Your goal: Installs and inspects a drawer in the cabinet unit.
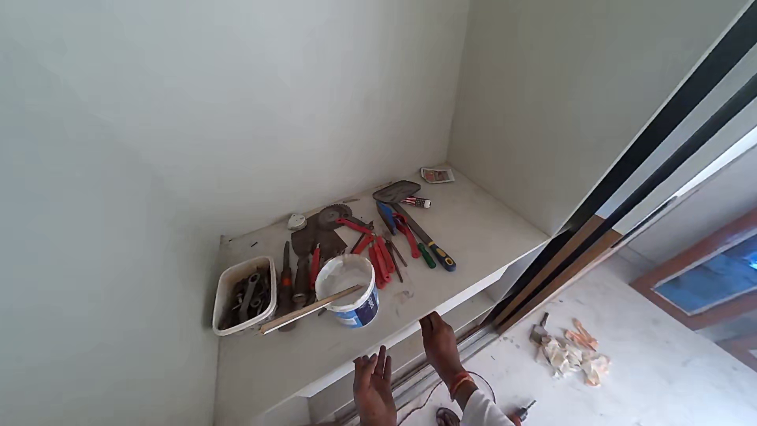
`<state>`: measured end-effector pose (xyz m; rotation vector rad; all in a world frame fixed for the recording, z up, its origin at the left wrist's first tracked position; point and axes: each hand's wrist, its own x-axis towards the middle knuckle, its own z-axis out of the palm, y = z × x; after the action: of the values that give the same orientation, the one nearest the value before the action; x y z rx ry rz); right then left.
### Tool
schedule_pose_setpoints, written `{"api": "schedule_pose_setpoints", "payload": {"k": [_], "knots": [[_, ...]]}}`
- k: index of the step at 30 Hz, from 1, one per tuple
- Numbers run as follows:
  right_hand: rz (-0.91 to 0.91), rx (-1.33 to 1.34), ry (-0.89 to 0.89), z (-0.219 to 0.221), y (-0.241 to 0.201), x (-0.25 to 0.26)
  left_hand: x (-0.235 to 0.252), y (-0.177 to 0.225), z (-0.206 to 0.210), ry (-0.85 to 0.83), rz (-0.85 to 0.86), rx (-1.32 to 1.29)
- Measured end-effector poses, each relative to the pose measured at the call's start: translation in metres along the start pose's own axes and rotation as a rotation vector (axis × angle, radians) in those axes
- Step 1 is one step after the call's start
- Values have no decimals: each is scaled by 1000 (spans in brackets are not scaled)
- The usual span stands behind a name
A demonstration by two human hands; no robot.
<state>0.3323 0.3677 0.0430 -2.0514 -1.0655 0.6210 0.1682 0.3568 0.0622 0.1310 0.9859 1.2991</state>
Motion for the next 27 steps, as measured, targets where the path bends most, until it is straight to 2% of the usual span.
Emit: {"api": "schedule_pose_setpoints", "payload": {"k": [2, 5, 6, 11, 14, 17, 21, 27], "knots": [[-22, -91, -14, -2, -3, -2, 1, 0, 0, -13, 0, 16], [-278, -249, 206, 11, 9, -1, -1, 2, 0, -2, -6, 36], [-304, -247, 230, 14, 11, -1, -2, 3, -1, 7, -9, 42], [-246, -292, 109, 9, 9, -4, -1, 7, -13, -28, -19, 88], [-263, -279, 109, 9, 11, -2, 1, 12, -20, -37, -37, 91], [-192, -212, 41, 8, 12, -1, 0, 16, -25, -42, -42, 111], [-232, -300, 83, 7, 12, -3, -1, 20, -35, -55, -43, 168], [-182, -243, -7, 1, 11, 2, 1, 25, -48, -55, -42, 258]]}}
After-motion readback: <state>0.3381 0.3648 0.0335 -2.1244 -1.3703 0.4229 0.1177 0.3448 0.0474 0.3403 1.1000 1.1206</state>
